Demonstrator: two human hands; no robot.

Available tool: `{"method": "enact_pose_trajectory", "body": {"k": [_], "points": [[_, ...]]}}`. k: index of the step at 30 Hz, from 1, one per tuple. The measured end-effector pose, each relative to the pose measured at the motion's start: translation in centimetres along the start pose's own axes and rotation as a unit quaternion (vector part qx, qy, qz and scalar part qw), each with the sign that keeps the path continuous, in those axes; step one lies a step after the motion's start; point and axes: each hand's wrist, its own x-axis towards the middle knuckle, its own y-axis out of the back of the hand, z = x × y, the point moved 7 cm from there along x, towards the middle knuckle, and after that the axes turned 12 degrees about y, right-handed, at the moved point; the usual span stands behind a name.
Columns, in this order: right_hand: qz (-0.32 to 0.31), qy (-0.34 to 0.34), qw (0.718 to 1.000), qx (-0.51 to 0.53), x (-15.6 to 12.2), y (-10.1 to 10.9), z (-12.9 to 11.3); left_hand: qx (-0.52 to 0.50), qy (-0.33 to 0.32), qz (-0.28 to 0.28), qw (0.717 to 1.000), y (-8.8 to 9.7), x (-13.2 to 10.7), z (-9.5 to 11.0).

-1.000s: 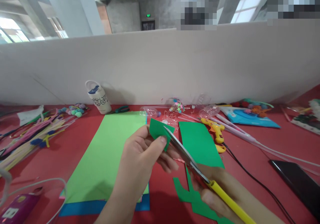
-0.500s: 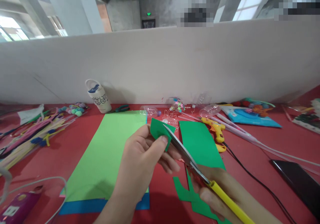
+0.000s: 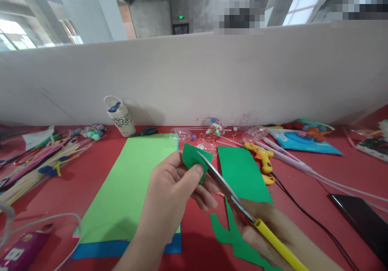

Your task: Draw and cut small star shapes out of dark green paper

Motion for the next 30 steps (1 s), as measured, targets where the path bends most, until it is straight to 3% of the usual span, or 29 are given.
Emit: {"method": "enact_pose_trajectory", "body": {"k": [11, 20, 25, 30], "points": [[0.029, 0.005, 0.999, -0.018, -0.3, 0.2, 0.8, 0.001, 0.006, -0.002, 1.0, 0.2, -0.1, -0.1], [-0.006, 0.005, 1.0, -0.027, -0.3, 0.1, 0.9, 0.0, 0.012, -0.004, 1.0, 0.2, -0.1, -0.2], [0.016, 0.006, 0.999, -0.032, -0.1, 0.3, 0.8, 0.0, 0.015, -0.008, 1.0, 0.2, -0.1, -0.1], [-0.002, -0.007, 1.0, -0.026, -0.2, 0.2, 0.7, -0.005, 0.017, -0.008, 1.0, 0.2, -0.1, -0.1]]}}
